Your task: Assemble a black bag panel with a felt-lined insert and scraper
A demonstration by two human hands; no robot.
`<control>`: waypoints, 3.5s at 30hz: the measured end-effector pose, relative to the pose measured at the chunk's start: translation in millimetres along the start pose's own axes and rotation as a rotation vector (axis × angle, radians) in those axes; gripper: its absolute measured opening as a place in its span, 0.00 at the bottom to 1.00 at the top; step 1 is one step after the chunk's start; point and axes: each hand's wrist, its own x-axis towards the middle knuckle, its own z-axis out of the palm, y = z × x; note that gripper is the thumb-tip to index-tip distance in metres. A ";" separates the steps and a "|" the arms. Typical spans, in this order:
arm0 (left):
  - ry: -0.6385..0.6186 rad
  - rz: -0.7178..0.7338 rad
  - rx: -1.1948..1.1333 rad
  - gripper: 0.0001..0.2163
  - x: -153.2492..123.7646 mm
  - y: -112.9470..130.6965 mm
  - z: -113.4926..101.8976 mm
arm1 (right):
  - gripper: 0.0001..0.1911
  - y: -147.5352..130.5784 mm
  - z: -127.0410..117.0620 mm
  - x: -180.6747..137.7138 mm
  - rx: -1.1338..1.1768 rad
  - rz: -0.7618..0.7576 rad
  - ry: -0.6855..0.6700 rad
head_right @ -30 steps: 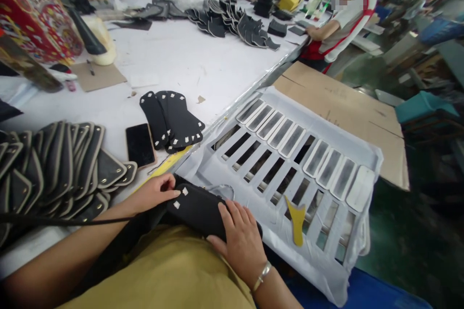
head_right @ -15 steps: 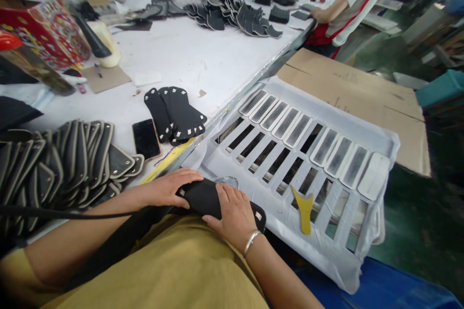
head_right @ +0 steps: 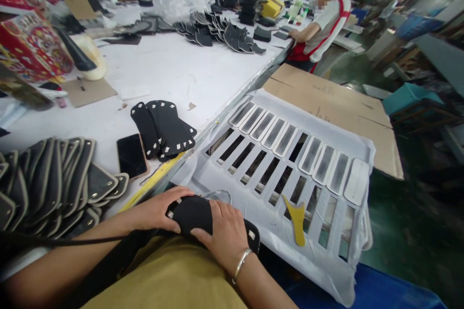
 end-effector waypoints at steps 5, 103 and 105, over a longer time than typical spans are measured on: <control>-0.015 -0.039 -0.039 0.37 4.0 2.7 -3.3 | 0.23 2.0 1.7 7.9 -0.010 0.039 -0.040; -0.195 0.102 0.268 0.19 51.4 28.5 -3.1 | 0.21 88.0 -27.1 -45.1 0.532 0.094 -0.079; -0.229 0.122 0.256 0.19 57.3 37.4 3.8 | 0.18 93.4 -23.4 -52.7 0.600 0.176 -0.064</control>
